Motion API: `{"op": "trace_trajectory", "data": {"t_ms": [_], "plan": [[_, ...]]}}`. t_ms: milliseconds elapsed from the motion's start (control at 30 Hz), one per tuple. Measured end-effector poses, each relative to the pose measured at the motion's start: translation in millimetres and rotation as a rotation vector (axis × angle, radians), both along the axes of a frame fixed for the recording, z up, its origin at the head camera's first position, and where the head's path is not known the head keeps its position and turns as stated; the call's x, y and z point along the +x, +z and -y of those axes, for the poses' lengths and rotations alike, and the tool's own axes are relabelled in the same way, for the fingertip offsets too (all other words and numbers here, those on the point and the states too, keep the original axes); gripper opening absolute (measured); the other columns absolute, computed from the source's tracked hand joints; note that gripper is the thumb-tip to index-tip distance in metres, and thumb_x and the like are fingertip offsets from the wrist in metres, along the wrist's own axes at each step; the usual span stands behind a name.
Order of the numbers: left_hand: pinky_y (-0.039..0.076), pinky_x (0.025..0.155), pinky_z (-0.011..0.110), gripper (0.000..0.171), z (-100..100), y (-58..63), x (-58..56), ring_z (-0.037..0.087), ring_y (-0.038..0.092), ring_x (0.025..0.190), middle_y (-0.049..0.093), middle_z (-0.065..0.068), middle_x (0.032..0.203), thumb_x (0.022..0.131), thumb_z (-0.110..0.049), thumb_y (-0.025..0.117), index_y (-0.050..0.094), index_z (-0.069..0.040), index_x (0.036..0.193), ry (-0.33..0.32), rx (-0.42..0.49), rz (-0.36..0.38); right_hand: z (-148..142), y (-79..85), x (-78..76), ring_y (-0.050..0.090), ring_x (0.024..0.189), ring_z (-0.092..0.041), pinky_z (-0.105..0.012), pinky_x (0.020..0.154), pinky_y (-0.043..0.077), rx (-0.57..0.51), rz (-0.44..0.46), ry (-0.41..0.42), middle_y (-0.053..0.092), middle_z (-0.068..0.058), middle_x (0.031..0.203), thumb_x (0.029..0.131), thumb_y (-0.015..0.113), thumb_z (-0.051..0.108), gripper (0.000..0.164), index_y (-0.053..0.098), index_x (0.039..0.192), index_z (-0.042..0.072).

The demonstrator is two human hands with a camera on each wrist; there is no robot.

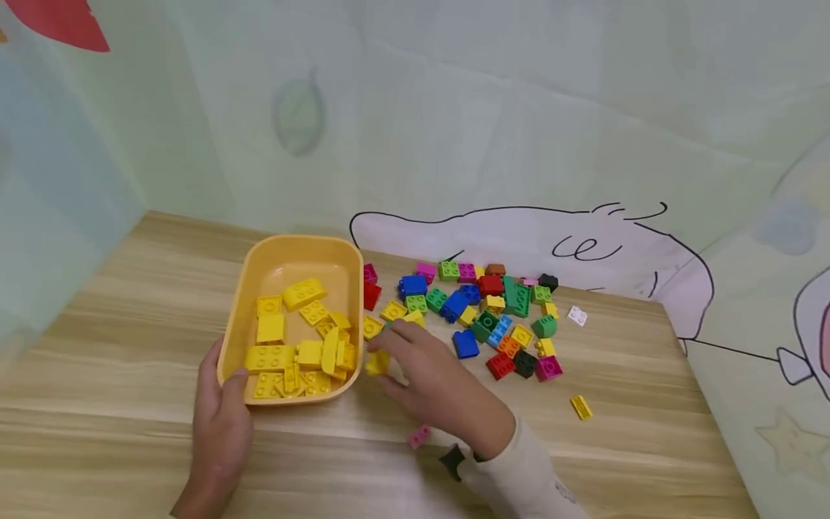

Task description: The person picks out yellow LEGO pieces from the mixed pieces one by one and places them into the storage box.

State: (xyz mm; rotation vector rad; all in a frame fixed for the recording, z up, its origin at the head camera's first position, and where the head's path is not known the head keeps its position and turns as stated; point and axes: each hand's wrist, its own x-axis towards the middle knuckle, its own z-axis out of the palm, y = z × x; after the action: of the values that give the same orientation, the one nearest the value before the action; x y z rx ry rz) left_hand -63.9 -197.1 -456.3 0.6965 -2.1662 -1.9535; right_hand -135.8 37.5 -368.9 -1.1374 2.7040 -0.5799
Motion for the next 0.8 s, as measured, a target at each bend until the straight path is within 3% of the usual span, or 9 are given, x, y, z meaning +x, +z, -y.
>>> {"op": "trace_trajectory", "data": {"t_ms": [200, 333, 467, 533, 633, 800], "plan": [[0.014, 0.127, 0.054, 0.052, 0, -0.5, 0.3, 0.018, 0.01, 0.153, 0.005, -0.005, 0.167, 0.109, -0.018, 0.019, 0.003, -0.029, 0.158, -0.01, -0.008, -0.011, 48, -5.8, -0.7, 0.053, 0.104, -0.012, -0.027, 0.099, 0.059, -0.014, -0.047, 0.046, 0.06, 0.001, 0.114, 0.086, 0.08, 0.015, 0.039, 0.064, 0.121, 0.013], [0.015, 0.126, 0.055, 0.052, 1, 0.2, 0.8, 0.019, 0.011, 0.153, 0.006, -0.004, 0.167, 0.109, -0.017, 0.019, 0.005, -0.028, 0.158, 0.0, -0.021, -0.02, 50, -10.9, -1.6, 0.053, 0.106, -0.013, -0.028, 0.098, 0.06, -0.055, -0.093, 0.017, 0.059, 0.0, 0.116, 0.086, 0.08, 0.016, 0.04, 0.064, 0.121, 0.012], [0.016, 0.126, 0.055, 0.052, 0, 1.4, -0.2, 0.019, 0.012, 0.152, 0.006, -0.005, 0.167, 0.109, -0.017, 0.02, 0.006, -0.03, 0.158, -0.003, -0.029, -0.025, 28, -17.3, -15.5, 0.056, 0.1, -0.016, -0.03, 0.089, 0.064, -0.148, -0.169, -0.14, 0.06, -0.004, 0.111, 0.084, 0.081, 0.012, 0.033, 0.066, 0.113, 0.009], [0.017, 0.126, 0.056, 0.052, 1, 1.6, -0.3, 0.019, 0.012, 0.152, 0.006, -0.005, 0.167, 0.109, -0.018, 0.02, 0.005, -0.03, 0.158, -0.001, -0.035, -0.023, 16, -25.2, -26.8, 0.055, 0.097, -0.018, -0.029, 0.084, 0.065, -0.138, -0.179, -0.228, 0.059, -0.006, 0.107, 0.084, 0.08, 0.01, 0.031, 0.066, 0.111, 0.007], [0.015, 0.126, 0.056, 0.052, 2, 1.0, 0.8, 0.02, 0.011, 0.153, 0.006, -0.005, 0.167, 0.108, -0.018, 0.019, 0.005, -0.029, 0.158, 0.005, -0.036, -0.015, 6, -39.0, -41.1, 0.052, 0.094, -0.02, -0.03, 0.078, 0.063, -0.055, -0.118, -0.338, 0.055, -0.007, 0.105, 0.084, 0.08, 0.01, 0.033, 0.064, 0.113, 0.004], [0.014, 0.126, 0.057, 0.053, 1, 1.2, 0.7, 0.019, 0.009, 0.153, 0.004, -0.005, 0.167, 0.108, -0.018, 0.018, 0.003, -0.029, 0.158, 0.002, -0.025, -0.007, 3, -51.3, -53.4, 0.053, 0.093, -0.022, -0.031, 0.076, 0.064, 0.0, -0.016, -0.436, 0.056, -0.009, 0.106, 0.085, 0.08, 0.011, 0.035, 0.065, 0.116, 0.006]]}}
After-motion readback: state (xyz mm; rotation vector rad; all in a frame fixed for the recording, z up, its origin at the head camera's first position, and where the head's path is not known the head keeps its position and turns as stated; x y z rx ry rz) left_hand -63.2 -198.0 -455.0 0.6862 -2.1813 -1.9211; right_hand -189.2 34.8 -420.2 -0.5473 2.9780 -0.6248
